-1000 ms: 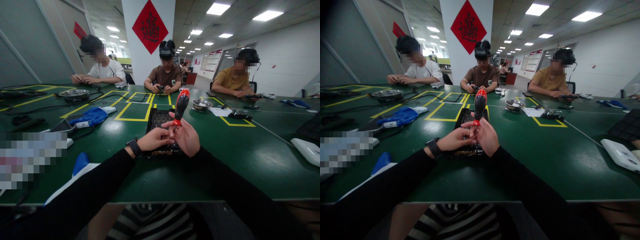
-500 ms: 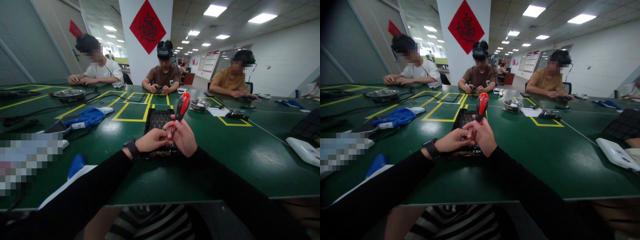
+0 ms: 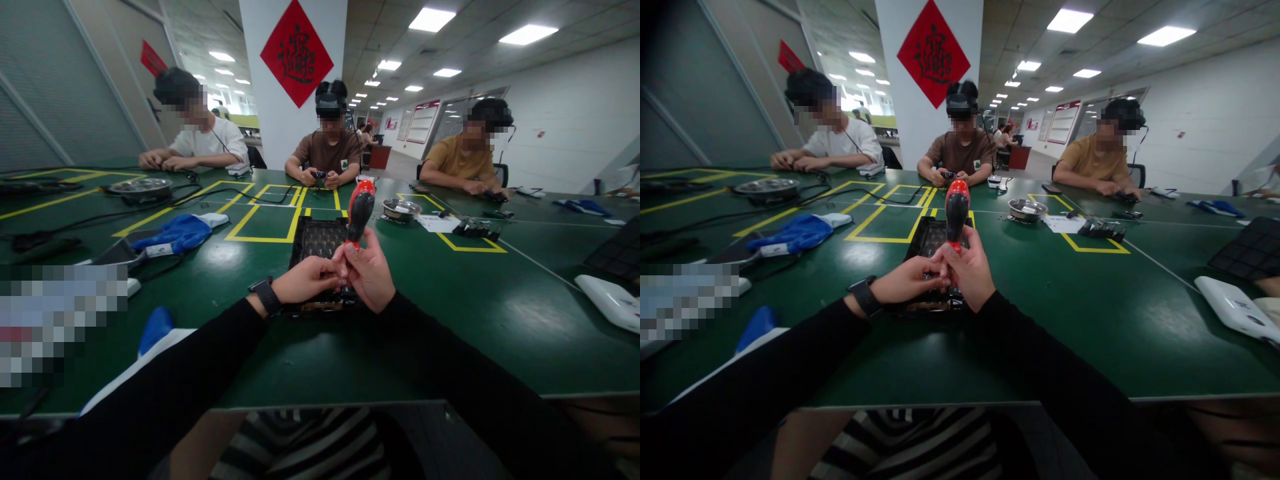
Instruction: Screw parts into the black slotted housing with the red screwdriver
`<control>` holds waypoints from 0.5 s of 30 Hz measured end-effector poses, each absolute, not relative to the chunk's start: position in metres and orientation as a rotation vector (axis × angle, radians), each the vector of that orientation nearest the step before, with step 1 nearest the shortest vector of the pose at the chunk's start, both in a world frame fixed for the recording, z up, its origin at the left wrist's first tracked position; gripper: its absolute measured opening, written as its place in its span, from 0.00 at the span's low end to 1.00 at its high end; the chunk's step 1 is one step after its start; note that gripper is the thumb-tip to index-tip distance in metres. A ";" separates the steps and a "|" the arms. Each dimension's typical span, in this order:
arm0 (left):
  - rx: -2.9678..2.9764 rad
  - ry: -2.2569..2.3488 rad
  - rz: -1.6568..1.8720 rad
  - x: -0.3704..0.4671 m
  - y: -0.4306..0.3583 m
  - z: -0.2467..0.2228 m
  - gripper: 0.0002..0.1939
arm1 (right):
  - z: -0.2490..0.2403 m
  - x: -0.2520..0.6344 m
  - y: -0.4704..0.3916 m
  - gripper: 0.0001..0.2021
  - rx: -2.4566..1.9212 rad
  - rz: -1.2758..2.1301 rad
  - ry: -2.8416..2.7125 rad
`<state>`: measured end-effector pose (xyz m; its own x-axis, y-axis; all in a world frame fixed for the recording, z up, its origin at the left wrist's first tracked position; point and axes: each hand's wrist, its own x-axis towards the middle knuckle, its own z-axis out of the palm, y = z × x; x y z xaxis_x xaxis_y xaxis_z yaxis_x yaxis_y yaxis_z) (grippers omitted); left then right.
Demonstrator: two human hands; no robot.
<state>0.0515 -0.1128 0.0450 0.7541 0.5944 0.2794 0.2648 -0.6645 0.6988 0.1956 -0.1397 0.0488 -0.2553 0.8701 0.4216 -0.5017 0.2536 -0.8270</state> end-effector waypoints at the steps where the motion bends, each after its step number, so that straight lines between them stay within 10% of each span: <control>1: 2.289 0.636 0.650 0.052 -0.112 0.045 0.13 | 0.049 0.196 -0.140 0.17 -0.389 1.380 -1.224; 15: 2.328 0.687 0.655 0.051 -0.115 0.047 0.16 | 0.048 0.196 -0.138 0.12 -0.399 1.381 -1.218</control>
<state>0.0514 -0.1147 0.0467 0.7420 0.6110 0.2760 0.3050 -0.6742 0.6726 0.1959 -0.1377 0.0480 -0.2495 0.8762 0.4124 -0.5183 0.2389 -0.8211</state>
